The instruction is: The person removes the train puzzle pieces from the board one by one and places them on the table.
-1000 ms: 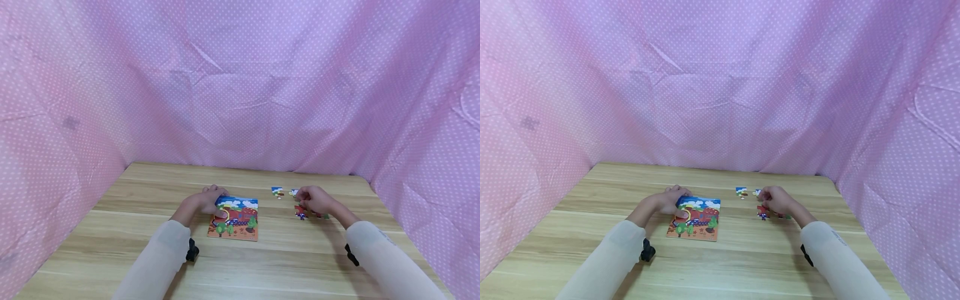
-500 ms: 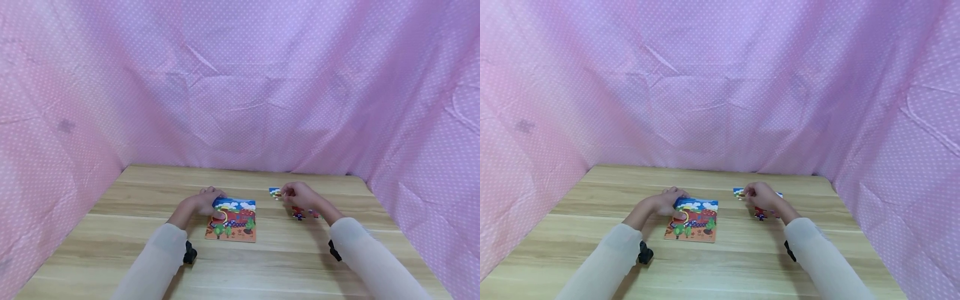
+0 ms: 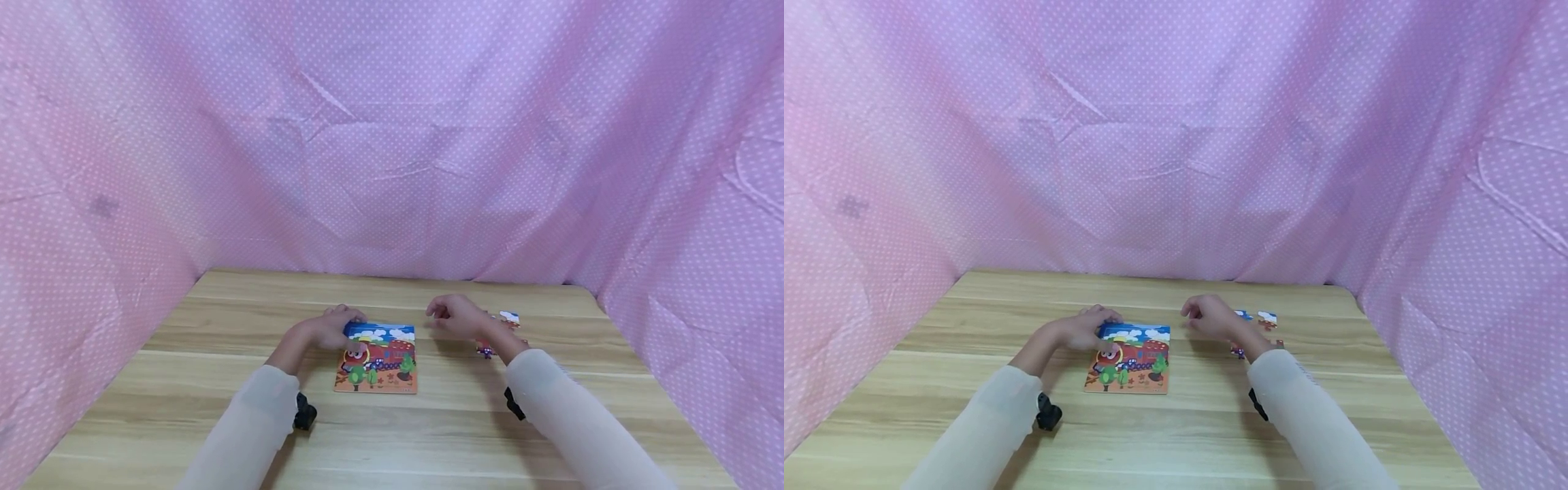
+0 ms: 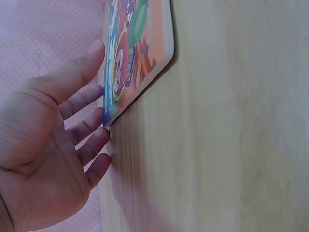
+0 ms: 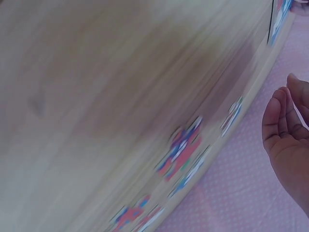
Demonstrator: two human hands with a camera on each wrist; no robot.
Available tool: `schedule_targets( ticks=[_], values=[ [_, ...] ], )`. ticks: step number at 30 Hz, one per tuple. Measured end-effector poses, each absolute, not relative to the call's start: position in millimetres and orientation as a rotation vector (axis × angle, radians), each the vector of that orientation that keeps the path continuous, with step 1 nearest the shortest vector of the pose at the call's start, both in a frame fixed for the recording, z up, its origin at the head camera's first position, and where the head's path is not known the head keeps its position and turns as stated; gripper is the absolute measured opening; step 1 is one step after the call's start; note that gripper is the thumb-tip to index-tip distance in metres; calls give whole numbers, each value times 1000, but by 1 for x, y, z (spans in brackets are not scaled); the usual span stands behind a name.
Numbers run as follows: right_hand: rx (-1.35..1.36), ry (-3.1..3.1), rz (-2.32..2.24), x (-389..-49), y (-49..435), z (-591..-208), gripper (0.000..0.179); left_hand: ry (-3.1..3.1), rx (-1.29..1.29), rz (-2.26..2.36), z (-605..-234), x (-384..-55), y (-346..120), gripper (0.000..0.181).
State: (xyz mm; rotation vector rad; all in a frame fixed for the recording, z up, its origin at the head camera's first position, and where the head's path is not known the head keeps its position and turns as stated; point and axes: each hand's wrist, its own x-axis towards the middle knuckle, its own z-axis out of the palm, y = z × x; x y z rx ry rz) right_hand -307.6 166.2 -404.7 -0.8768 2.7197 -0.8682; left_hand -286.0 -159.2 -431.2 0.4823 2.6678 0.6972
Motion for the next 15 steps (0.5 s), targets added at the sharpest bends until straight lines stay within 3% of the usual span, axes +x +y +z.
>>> schedule_targets(
  ticks=[15],
  values=[
    [-854,2639,-864,-300,116,-410,13,2664,625,704,-419,-270,-170,61]
  ],
)
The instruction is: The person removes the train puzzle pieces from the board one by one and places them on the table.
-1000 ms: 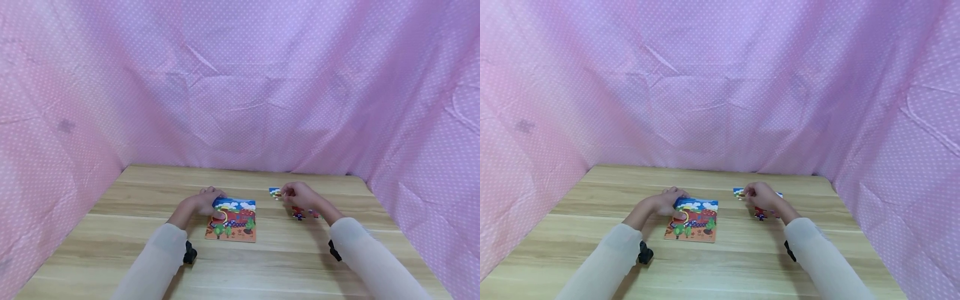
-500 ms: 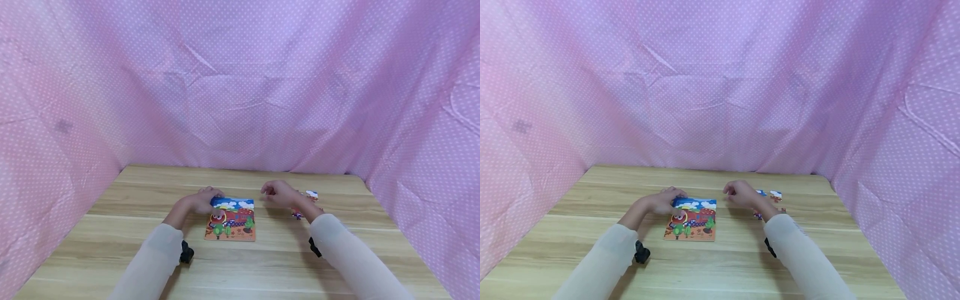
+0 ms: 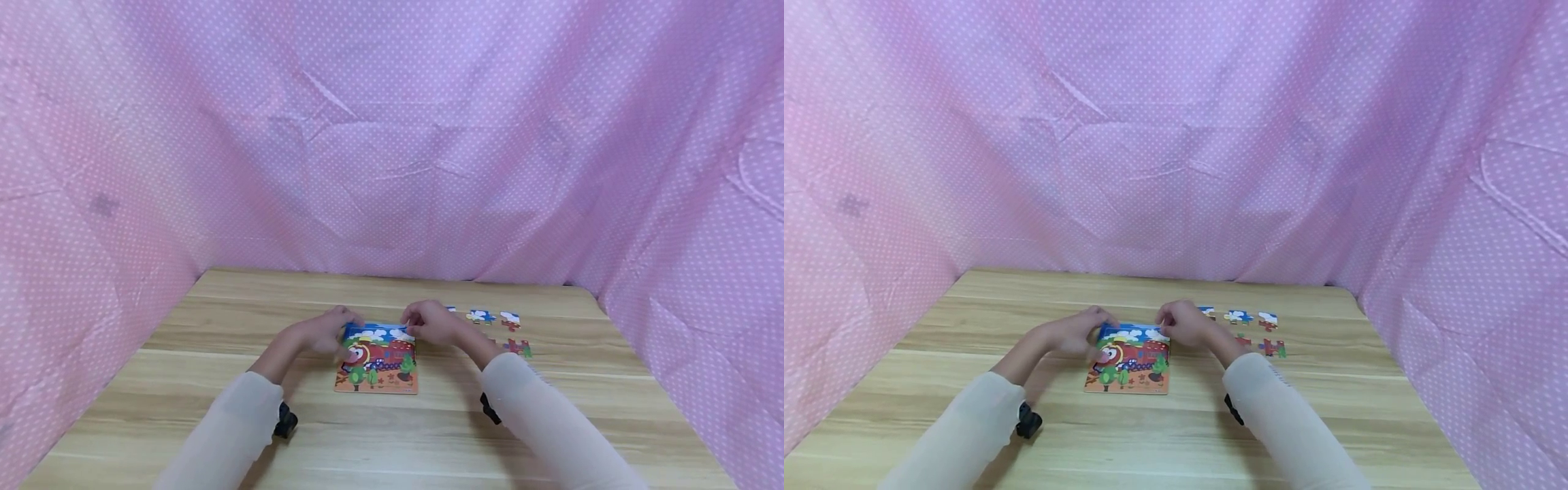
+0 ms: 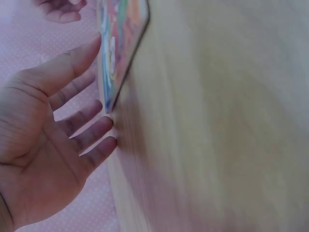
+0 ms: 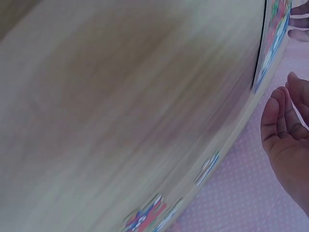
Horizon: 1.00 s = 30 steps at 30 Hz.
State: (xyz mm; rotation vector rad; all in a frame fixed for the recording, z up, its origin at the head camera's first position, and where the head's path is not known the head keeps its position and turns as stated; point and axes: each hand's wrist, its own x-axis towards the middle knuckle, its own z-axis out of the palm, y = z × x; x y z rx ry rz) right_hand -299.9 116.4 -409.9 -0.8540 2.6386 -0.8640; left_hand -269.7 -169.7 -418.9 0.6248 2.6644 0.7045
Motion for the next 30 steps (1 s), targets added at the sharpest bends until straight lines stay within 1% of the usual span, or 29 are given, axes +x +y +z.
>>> schedule_targets(
  ticks=[8,16,20,24,30],
  values=[
    [-894,2599,-844,-291,96,-410,14,2666,678,704,-423,-262,-177,60],
    [-955,2610,-725,-283,79,-416,9,2672,741,683,-428,-258,-183,67],
    [-990,2591,-715,-279,72,-421,10,2689,797,639,-429,-255,-185,74],
    [-1007,2578,-705,-276,66,-424,15,2706,842,620,-430,-252,-186,80],
    [-1040,2582,-691,-272,59,-424,26,2732,865,603,-434,-253,-187,81]
  ],
)
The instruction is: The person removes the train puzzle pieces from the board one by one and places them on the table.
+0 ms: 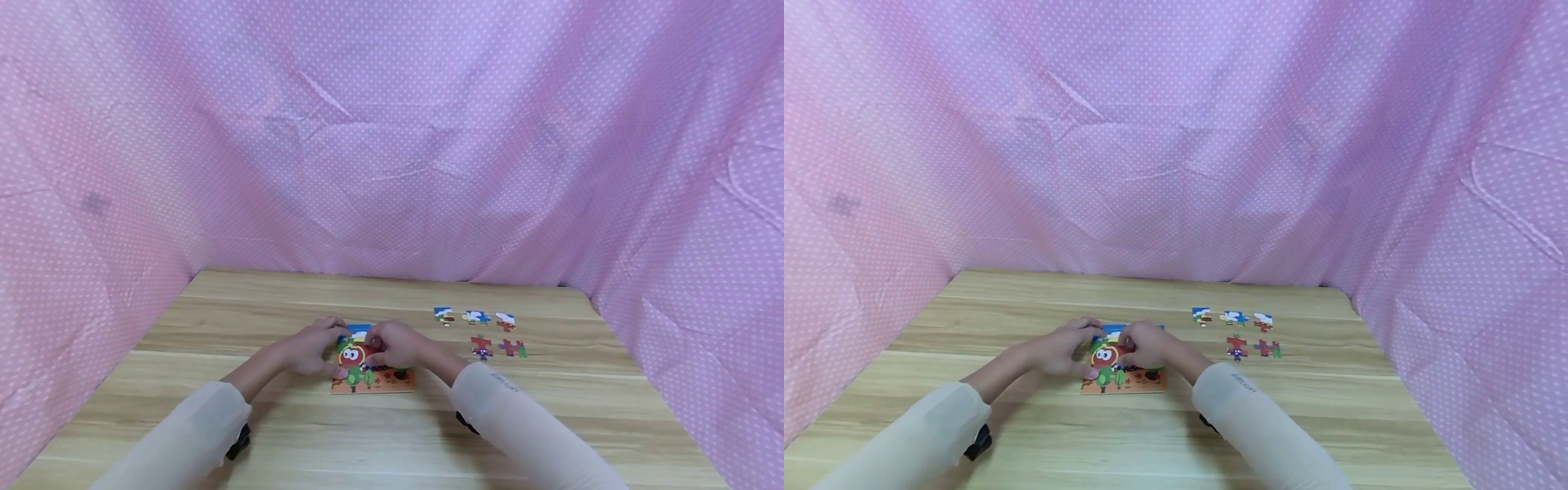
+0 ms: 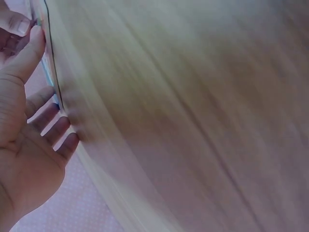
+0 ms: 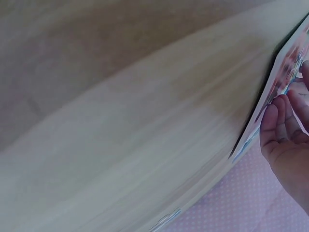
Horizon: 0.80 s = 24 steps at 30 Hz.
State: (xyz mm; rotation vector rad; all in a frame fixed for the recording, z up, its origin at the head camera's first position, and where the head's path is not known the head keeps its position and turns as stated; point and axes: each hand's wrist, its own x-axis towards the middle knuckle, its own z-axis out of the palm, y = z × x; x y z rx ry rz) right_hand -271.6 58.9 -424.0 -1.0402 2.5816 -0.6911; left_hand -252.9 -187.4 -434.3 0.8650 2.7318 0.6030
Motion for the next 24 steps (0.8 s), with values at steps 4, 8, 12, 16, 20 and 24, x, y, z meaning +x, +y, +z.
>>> schedule_targets(
  ticks=[4,8,12,16,20,24],
  values=[
    [-1052,2586,-690,-270,56,-424,31,2735,889,609,-437,-254,-189,82],
    [-1028,2602,-674,-270,53,-425,35,2733,905,617,-438,-255,-189,81],
    [-1014,2617,-647,-270,51,-426,39,2728,916,633,-438,-255,-189,81],
    [-1001,2616,-642,-271,49,-427,42,2729,934,642,-438,-255,-190,79],
    [-970,2604,-665,-272,47,-426,40,2733,963,644,-439,-254,-191,78],
    [-919,2573,-724,-273,47,-426,37,2728,951,647,-439,-254,-191,78]
  ],
)
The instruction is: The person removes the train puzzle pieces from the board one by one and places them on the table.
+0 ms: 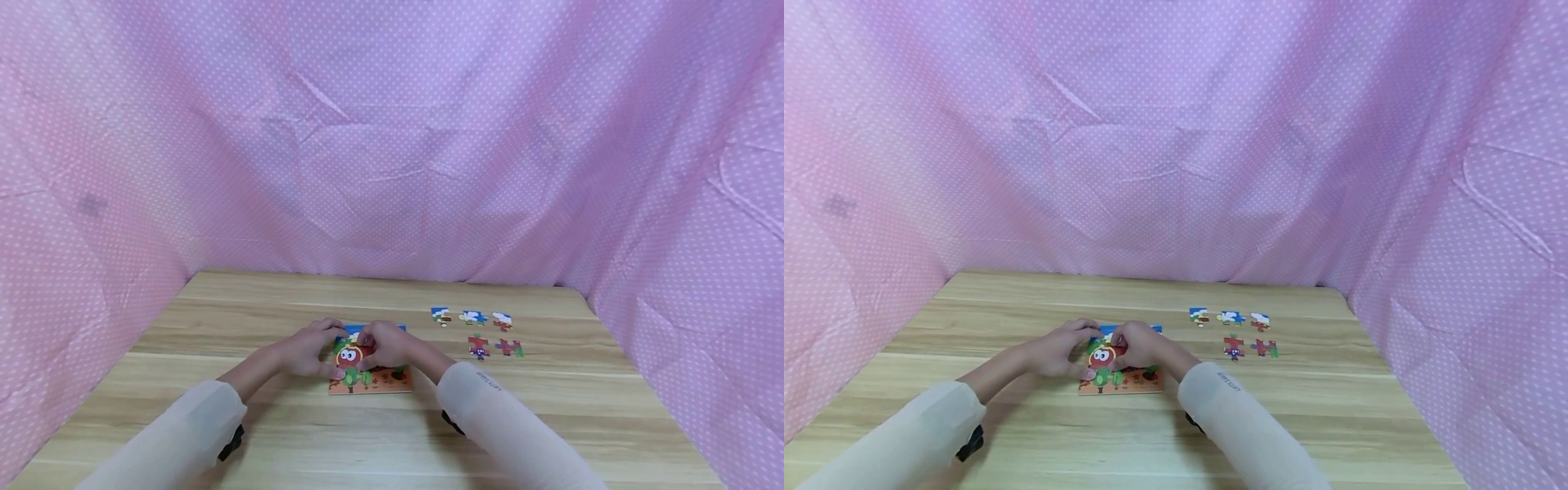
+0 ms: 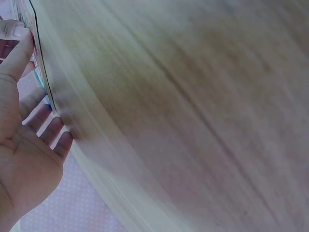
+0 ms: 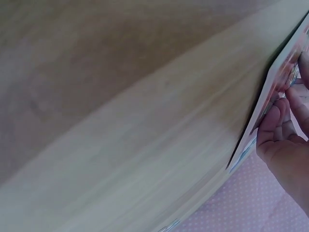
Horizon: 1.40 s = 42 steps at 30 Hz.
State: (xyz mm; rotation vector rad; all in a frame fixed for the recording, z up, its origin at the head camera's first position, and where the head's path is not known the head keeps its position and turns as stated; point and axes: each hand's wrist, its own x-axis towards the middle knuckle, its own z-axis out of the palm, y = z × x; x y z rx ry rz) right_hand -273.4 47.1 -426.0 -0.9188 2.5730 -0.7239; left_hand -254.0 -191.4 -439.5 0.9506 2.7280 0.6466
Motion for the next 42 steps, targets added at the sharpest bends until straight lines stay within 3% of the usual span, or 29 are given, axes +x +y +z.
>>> schedule_targets(
  ticks=[42],
  values=[
    [-722,2415,-946,-275,40,-426,33,2700,909,684,-437,-251,-190,80]
  ],
)
